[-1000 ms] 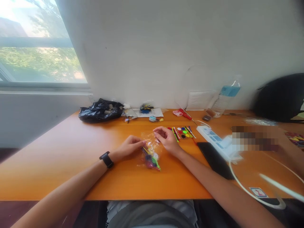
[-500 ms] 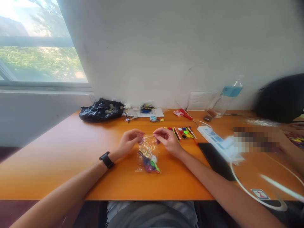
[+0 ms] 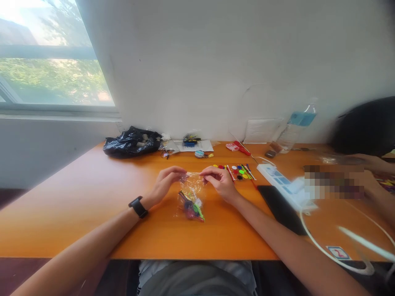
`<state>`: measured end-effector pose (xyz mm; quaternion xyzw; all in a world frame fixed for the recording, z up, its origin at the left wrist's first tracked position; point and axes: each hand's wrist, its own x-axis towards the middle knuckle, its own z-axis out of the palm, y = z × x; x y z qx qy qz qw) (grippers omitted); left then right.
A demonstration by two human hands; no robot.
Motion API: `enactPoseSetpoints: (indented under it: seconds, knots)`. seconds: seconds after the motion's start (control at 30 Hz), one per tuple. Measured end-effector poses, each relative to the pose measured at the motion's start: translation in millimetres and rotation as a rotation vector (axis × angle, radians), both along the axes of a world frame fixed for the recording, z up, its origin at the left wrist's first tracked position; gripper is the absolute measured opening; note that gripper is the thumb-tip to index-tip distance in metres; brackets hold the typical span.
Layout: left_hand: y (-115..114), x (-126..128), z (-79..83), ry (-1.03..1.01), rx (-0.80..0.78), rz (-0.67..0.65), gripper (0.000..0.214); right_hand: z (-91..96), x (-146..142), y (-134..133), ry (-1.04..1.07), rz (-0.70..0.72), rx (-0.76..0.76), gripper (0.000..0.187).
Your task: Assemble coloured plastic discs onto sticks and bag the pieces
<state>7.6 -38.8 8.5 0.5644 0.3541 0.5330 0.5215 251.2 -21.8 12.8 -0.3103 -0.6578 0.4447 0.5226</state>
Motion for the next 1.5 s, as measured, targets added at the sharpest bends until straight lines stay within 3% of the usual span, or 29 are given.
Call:
enactPoseSetpoints:
  seconds: [0.33, 0.47, 0.57, 0.77, 0.97, 1.27, 1.5]
  knots:
    - [-5.7, 8.4, -0.8, 0.061, 0.113, 0.035, 0.034, 7.5, 1.7, -10.5, -0.030, -0.004, 0.026, 0.009]
    - [-7.4, 10.6, -2.3, 0.078, 0.103, 0.016, 0.035, 6.5, -0.4, -12.8, 0.026, 0.044, -0.082, 0.026]
    - [-10.2, 10.4, 0.1, 0.118, 0.094, 0.012, 0.034, 4.6, -4.0, -11.7, -0.081, 0.076, -0.112, 0.036]
    - [-16.1, 11.6, 7.2, 0.212, 0.066, -0.033, 0.037, 1.9, -10.8, -13.5, -0.211, 0.100, -0.133, 0.038]
    - [-11.8, 10.6, 2.3, 0.339, 0.069, -0.096, 0.038, -3.2, -8.0, -9.8, -0.223, 0.148, -0.172, 0.037]
    - [0.5, 2.4, 3.1, 0.280, 0.054, -0.075, 0.045, 1.3, 6.7, 7.9, -0.116, 0.081, -0.235, 0.043]
    - [2.5, -2.2, 3.3, 0.287, 0.052, -0.067, 0.041, 0.0, 0.6, 2.1, -0.043, 0.060, -0.191, 0.037]
